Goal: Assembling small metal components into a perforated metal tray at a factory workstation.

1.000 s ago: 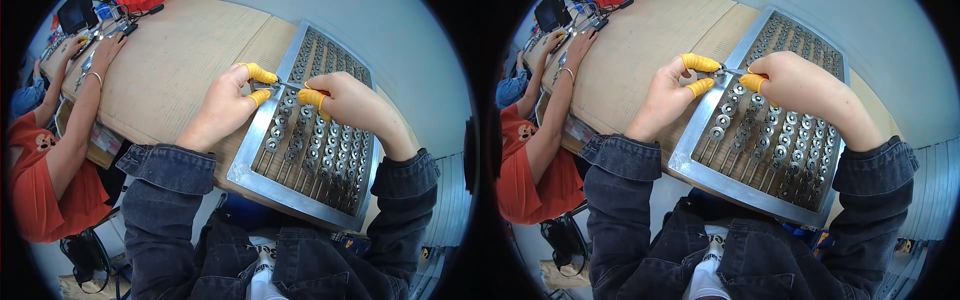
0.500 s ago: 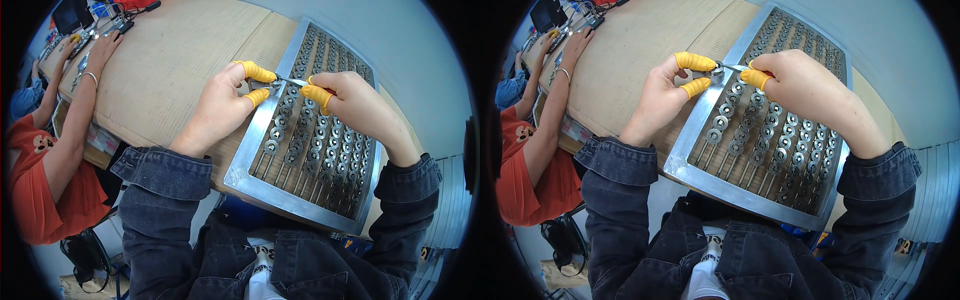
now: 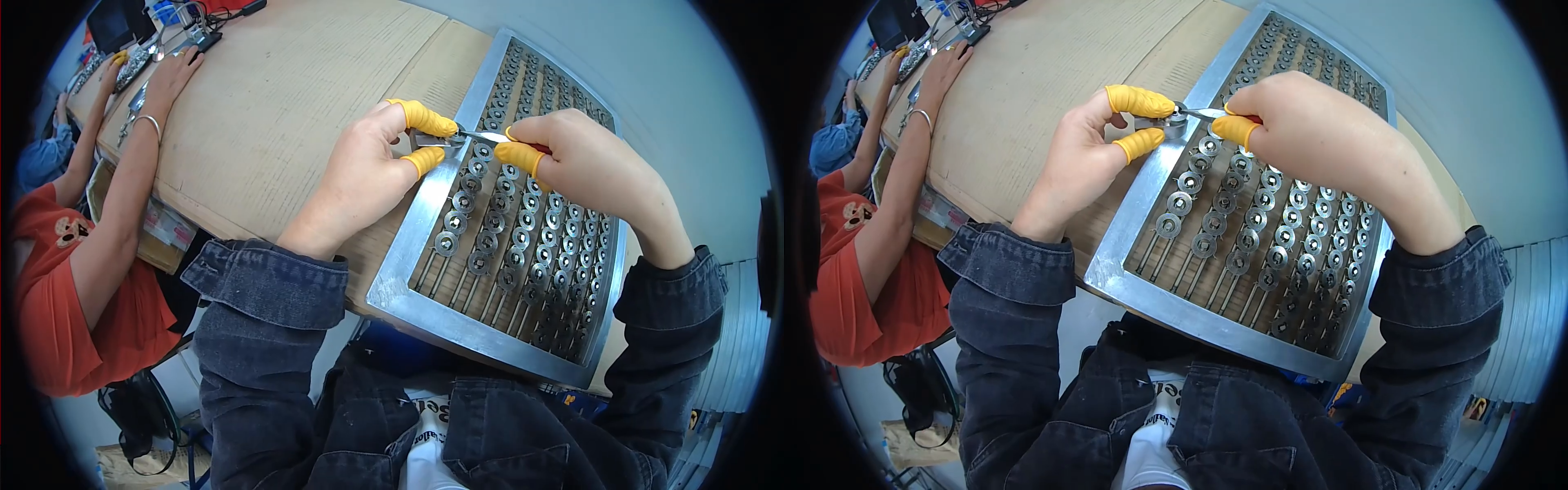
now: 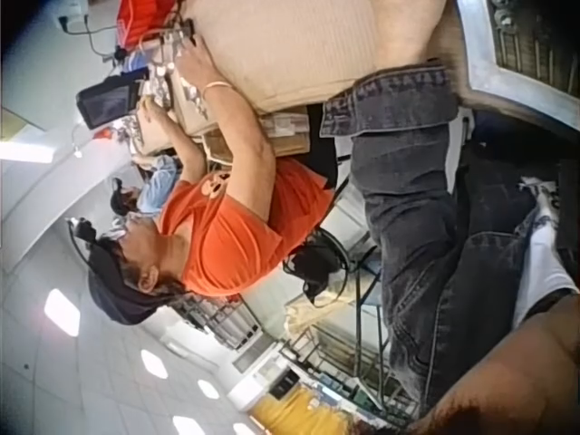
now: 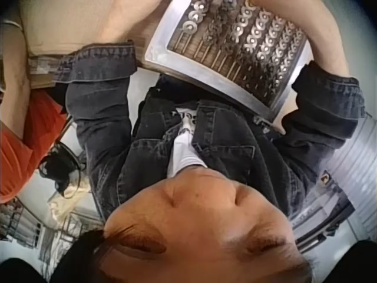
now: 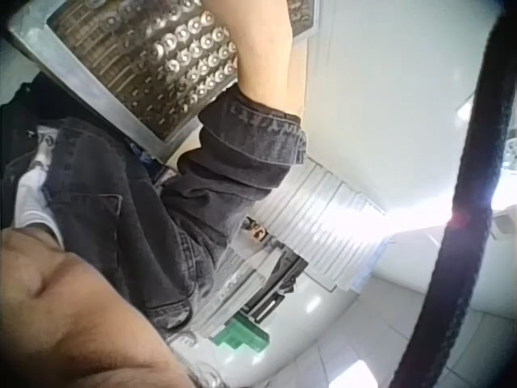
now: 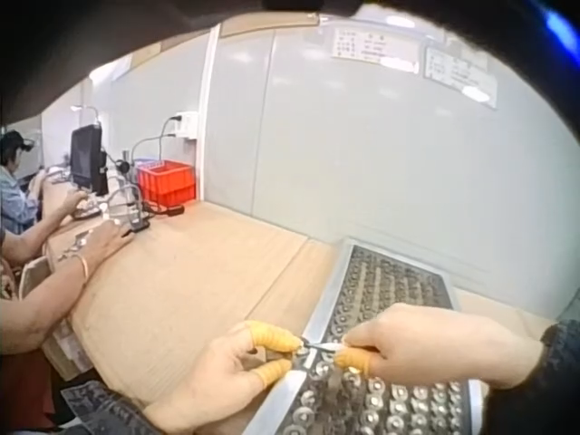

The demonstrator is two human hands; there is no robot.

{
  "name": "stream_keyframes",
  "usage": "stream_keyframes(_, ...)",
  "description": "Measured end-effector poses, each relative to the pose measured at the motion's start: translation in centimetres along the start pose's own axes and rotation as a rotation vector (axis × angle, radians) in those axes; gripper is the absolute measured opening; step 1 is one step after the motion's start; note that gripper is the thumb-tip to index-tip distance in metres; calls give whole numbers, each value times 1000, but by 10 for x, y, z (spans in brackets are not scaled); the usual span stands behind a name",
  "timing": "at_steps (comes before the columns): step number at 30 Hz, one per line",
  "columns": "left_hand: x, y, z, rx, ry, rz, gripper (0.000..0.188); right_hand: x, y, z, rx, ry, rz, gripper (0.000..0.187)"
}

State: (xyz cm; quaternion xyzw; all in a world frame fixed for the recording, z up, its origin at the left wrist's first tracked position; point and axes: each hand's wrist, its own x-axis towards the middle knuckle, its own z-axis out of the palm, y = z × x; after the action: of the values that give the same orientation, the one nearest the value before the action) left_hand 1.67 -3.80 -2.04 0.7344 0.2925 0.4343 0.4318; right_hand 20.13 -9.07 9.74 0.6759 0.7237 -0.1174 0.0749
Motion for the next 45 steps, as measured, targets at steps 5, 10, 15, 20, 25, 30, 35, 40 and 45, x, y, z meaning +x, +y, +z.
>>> stream_keyframes(5, 1, -1, -1, 92, -18, 0, 23, 0, 3, 3, -10, 37, -42, 17)
stream_keyframes(10, 3, -2, -1, 13, -34, -53, 23, -1, 6, 5, 42, 29, -31, 17)
stream_keyframes(15, 2, -7, 2, -246, -32, -120, 26, -20, 21, 9, 340, 158, 38, 19)
stream_keyframes(20, 4, -12, -1, -271, -75, -109, 32, -74, 77, 4, 763, 521, 104, 26)
stream_keyframes(25, 9, 4, 3, -237, -51, -129, 38, -121, 160, 45, 638, 751, 584, 27)
stream_keyframes(30, 25, 34, 14, -264, 10, -22, 46, -135, 246, 133, 88, 582, 815, 31)
stream_keyframes(35, 37, 83, 36, -526, -59, -41, 47, -134, 232, 146, 14, 522, 882, 29)
stream_keyframes(40, 46, 100, 73, -663, -189, -114, 48, -146, 212, 116, -11, 718, 676, 28)
stream_keyframes(45, 40, 88, 100, -647, -234, -226, 49, -125, 140, 54, 780, 755, 122, 29)
